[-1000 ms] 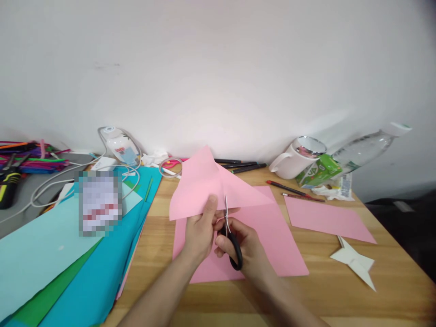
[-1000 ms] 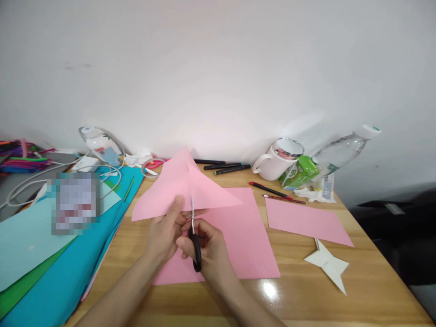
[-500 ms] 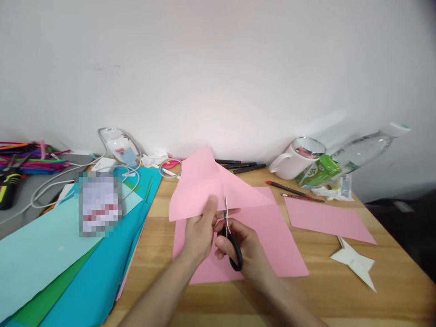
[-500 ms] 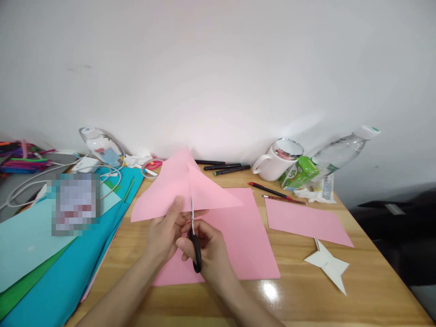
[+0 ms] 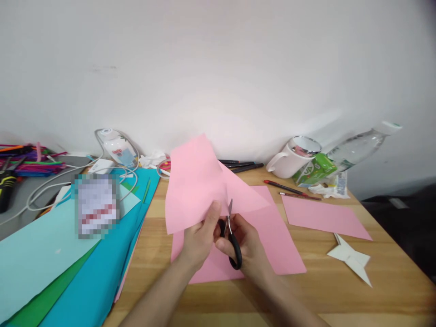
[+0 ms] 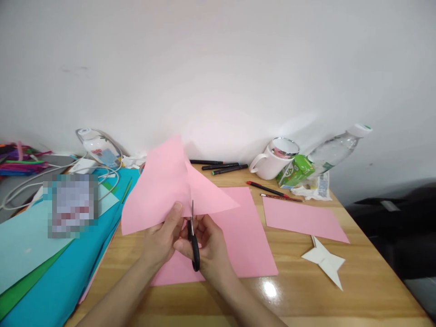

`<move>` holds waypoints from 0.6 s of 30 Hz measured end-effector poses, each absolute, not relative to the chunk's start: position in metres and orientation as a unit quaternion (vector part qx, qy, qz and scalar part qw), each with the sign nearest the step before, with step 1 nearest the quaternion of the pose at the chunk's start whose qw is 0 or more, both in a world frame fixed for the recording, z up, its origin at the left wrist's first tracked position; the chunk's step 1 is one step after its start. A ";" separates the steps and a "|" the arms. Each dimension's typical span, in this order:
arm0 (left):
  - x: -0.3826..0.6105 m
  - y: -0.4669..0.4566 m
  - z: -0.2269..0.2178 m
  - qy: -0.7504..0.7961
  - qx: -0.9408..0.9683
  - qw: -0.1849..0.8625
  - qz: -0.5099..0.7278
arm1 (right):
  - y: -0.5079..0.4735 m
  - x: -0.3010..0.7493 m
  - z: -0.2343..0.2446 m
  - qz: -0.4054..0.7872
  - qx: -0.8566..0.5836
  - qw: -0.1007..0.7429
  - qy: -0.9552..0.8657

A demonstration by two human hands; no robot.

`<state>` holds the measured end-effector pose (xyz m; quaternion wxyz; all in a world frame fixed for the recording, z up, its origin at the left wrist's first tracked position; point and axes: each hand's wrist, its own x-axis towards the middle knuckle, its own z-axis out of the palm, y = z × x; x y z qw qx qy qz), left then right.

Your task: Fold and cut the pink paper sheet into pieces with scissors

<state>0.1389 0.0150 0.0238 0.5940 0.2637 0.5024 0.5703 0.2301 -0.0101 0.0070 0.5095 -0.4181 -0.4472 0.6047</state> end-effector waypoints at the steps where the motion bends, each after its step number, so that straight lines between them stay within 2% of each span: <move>1: 0.139 0.015 0.023 0.491 0.273 0.593 0.577 | -0.010 0.230 0.007 0.604 -0.418 0.511 -0.447; 12: 0.135 0.013 0.027 0.487 0.321 0.588 0.561 | -0.011 0.230 0.006 0.618 -0.417 0.506 -0.434; 18: 0.137 0.014 0.031 0.513 0.305 0.547 0.587 | -0.011 0.230 0.006 0.618 -0.429 0.498 -0.432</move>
